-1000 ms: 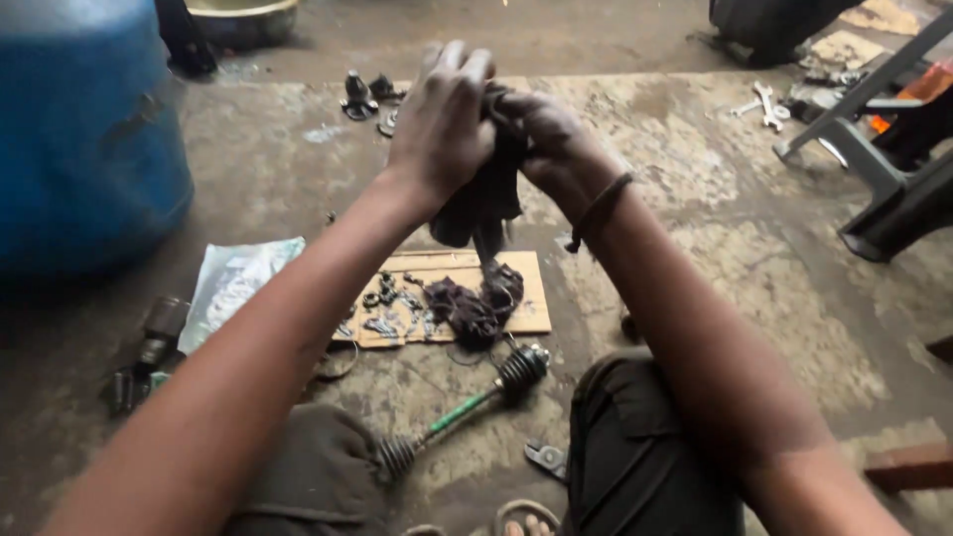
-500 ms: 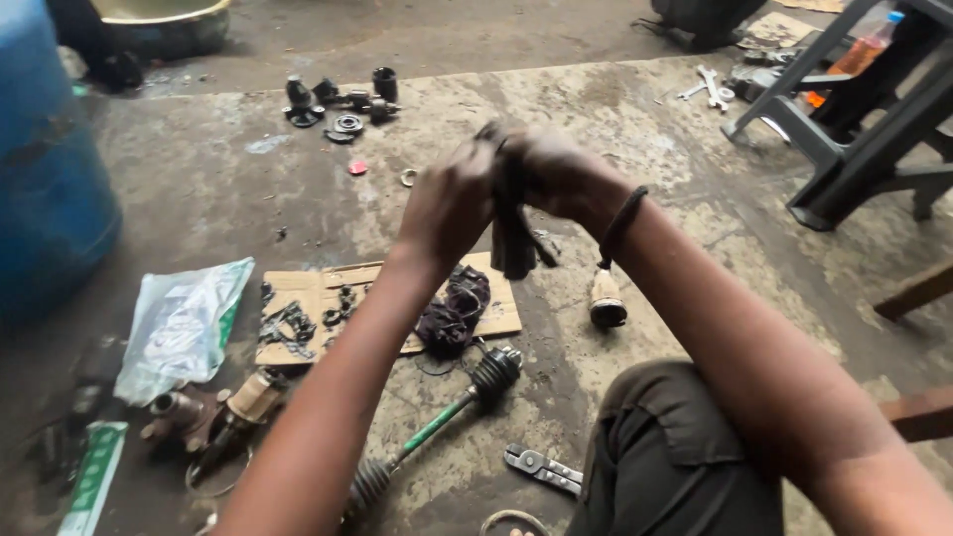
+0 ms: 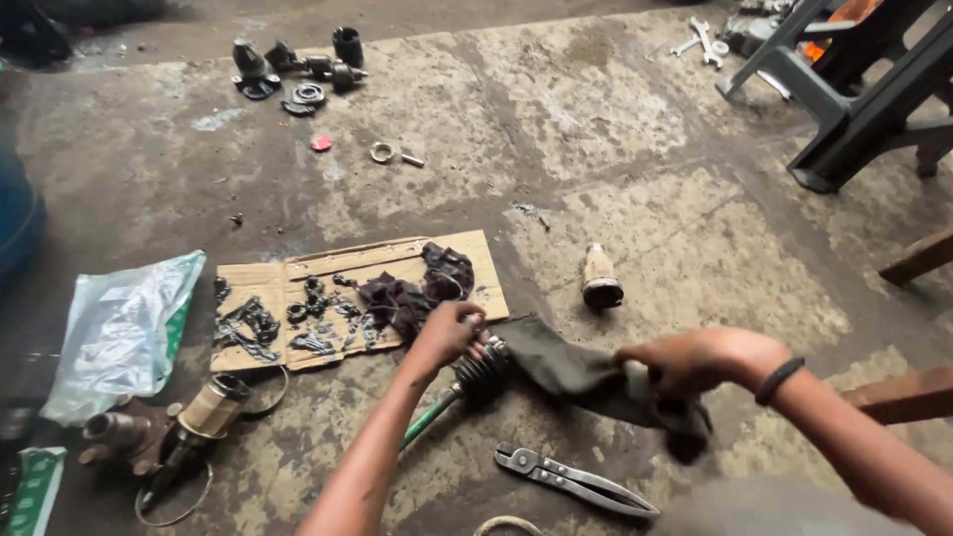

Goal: Cleaning grease from a CV joint component using a rag.

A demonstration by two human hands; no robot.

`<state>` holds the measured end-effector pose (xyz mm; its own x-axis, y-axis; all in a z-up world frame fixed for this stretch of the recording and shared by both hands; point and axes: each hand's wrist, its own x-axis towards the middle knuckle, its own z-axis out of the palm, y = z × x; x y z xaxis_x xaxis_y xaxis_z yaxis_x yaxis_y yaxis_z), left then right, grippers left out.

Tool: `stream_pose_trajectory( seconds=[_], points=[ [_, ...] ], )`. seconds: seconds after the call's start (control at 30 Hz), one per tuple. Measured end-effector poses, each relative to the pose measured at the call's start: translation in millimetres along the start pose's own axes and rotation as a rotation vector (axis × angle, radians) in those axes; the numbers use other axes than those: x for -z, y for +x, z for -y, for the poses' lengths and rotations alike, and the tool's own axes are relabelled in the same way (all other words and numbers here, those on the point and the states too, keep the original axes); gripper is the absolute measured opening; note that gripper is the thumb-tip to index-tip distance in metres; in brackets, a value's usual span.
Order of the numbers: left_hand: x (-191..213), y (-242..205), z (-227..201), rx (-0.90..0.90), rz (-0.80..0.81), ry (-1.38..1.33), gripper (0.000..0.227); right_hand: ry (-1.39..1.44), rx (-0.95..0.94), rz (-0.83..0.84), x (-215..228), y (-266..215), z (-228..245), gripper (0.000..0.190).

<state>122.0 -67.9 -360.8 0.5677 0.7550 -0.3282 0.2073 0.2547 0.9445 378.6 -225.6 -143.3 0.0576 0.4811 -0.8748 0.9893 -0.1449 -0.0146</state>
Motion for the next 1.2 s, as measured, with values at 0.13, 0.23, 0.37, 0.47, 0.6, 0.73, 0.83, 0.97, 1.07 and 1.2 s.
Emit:
stream_pose_trajectory(
  seconds=[0.13, 0.23, 0.37, 0.47, 0.6, 0.73, 0.83, 0.97, 1.07, 1.2],
  points=[
    [-15, 12, 16, 0.052, 0.27, -0.237, 0.032, 0.034, 0.061, -0.21, -24, 57, -31, 0.069],
    [-19, -4, 0, 0.094, 0.276, -0.389, 0.029, 0.227, 0.068, -0.458, -15, 86, -2, 0.049],
    [-16, 8, 28, 0.062, 0.261, -0.388, 0.019, 0.836, 0.527, -0.758, -42, 188, 11, 0.035],
    [-17, 17, 41, -0.028, 0.194, -0.339, 0.022, 0.654, 0.557, -0.966, -67, 213, 36, 0.039],
    [-23, 9, 22, -0.076, 0.093, -0.126, 0.018, 0.422, 0.465, -0.953, -102, 207, 37, 0.045],
    [-30, 23, 20, -0.427, 0.034, 0.537, 0.019, 0.088, 0.156, -0.587, -128, 203, 1, 0.025],
    [-32, 32, 12, -0.422, 0.114, 0.649, 0.021, 0.035, 0.092, -0.42, -136, 209, -23, 0.033],
    [-39, 25, -1, -0.371, 0.18, 0.681, 0.019, 0.304, 0.15, -0.571, -111, 180, -5, 0.027],
    [-40, 27, 17, -0.403, 0.064, 0.77, 0.022, 0.62, 0.087, -0.591, -93, 184, 30, 0.028],
    [-36, 14, 2, -0.331, 0.069, 0.635, 0.019, 1.273, 0.399, -0.538, -106, 228, 49, 0.033]
  ],
)
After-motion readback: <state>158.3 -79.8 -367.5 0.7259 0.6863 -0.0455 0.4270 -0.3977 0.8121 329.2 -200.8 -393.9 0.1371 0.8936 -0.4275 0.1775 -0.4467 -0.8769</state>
